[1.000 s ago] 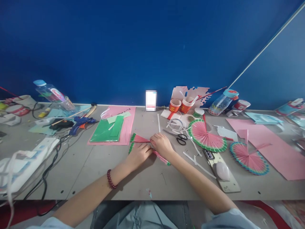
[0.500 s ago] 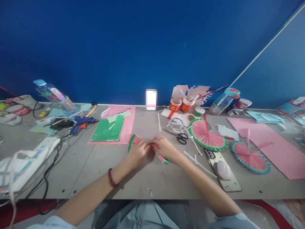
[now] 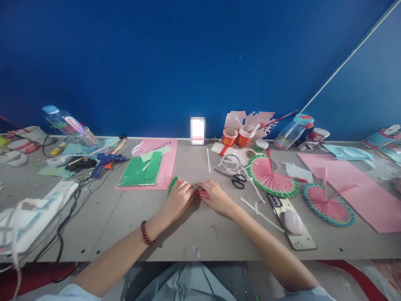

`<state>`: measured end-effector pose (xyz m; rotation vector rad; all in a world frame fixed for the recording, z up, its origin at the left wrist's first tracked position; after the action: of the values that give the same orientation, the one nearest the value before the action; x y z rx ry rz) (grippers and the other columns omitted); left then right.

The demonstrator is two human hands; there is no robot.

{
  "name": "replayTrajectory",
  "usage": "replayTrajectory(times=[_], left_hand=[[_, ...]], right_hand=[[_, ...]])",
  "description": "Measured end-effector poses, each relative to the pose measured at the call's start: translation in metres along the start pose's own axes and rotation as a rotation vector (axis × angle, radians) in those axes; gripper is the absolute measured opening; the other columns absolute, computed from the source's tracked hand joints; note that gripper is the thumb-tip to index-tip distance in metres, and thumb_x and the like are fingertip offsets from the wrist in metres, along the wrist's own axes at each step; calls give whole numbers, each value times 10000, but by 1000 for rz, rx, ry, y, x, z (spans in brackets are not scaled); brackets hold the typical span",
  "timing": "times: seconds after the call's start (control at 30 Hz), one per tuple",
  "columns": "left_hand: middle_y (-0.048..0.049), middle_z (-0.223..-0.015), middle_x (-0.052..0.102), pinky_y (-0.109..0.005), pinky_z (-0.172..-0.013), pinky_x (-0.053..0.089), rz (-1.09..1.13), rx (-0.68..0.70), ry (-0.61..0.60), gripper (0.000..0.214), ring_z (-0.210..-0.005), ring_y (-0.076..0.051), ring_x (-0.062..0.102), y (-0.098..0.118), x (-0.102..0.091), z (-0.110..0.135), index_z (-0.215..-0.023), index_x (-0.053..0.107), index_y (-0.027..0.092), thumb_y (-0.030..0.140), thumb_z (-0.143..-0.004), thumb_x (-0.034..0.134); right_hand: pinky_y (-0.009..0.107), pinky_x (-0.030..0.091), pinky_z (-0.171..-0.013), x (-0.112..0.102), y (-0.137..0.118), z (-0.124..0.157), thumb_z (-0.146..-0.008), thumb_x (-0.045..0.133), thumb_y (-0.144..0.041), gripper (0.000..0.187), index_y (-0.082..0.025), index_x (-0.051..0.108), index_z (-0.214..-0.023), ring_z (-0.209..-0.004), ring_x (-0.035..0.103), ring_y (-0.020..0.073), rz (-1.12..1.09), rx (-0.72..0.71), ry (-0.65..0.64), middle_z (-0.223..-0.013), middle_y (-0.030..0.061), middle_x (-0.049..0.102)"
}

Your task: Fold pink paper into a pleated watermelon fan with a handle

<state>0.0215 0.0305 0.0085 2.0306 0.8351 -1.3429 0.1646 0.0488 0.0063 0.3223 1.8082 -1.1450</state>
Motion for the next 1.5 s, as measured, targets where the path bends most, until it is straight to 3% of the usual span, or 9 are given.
replayTrajectory(times=[0.2,0.4,0.6,0.73,0.97,1.3,1.5], left_hand=[[-50,-821,580,-373,-780,374,-42,37,12,118,-834,-212,495,2,1,-1,-827,598,173,185,-885,496],[-53,-821,584,-370,-778,366,-46,20,78,136,-822,-206,492,2,-3,0,-844,600,173,148,-888,474],[-37,-825,601,-353,-776,365,-11,-22,178,176,-840,-193,516,0,-12,1,-850,591,181,173,-918,429],[-17,-800,612,-342,-803,362,20,-48,223,204,-779,-162,536,-1,-16,1,-822,580,191,171,-929,408],[-15,-791,603,-337,-818,370,57,14,155,221,-738,-150,542,2,-16,-1,-831,572,197,145,-932,382],[-9,-819,631,-324,-803,374,109,10,215,181,-771,-139,566,0,-17,0,-838,565,189,152,-921,408],[-5,-797,637,-324,-783,371,101,-6,218,189,-767,-139,575,-1,-20,0,-824,565,190,152,-920,407]], right_hand=[[437,377,-976,-21,2,9,-730,670,-379,497,-241,557,-1194,-1138,495,272,77,25,4,-1197,89,578],[420,425,-954,-54,29,22,-845,521,-404,373,-240,574,-1176,-1085,561,241,-100,179,179,-1165,89,607],[364,515,-824,-36,51,28,-723,668,-446,577,-217,533,-1235,-965,632,229,-612,445,143,-1053,94,661],[358,510,-812,-30,38,25,-703,702,-437,541,-205,586,-1177,-901,646,217,-840,419,113,-972,67,692],[323,492,-742,-35,31,22,-689,707,-456,405,-170,662,-973,-789,624,185,-843,412,275,-878,49,690],[306,477,-733,-32,32,25,-712,686,-473,398,-179,681,-982,-777,638,186,-1009,440,191,-852,45,701],[280,455,-705,-32,38,27,-711,681,-475,355,-172,681,-897,-753,614,169,-957,460,253,-843,40,689]])
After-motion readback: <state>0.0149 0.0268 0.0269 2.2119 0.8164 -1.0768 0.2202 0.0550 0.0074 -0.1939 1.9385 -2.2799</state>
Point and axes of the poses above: each hand's wrist, its own z-axis away from the middle knuckle, its own x-axis out of the palm, y = z × x, the point moved 4 cm from there along -z, towards the middle knuckle
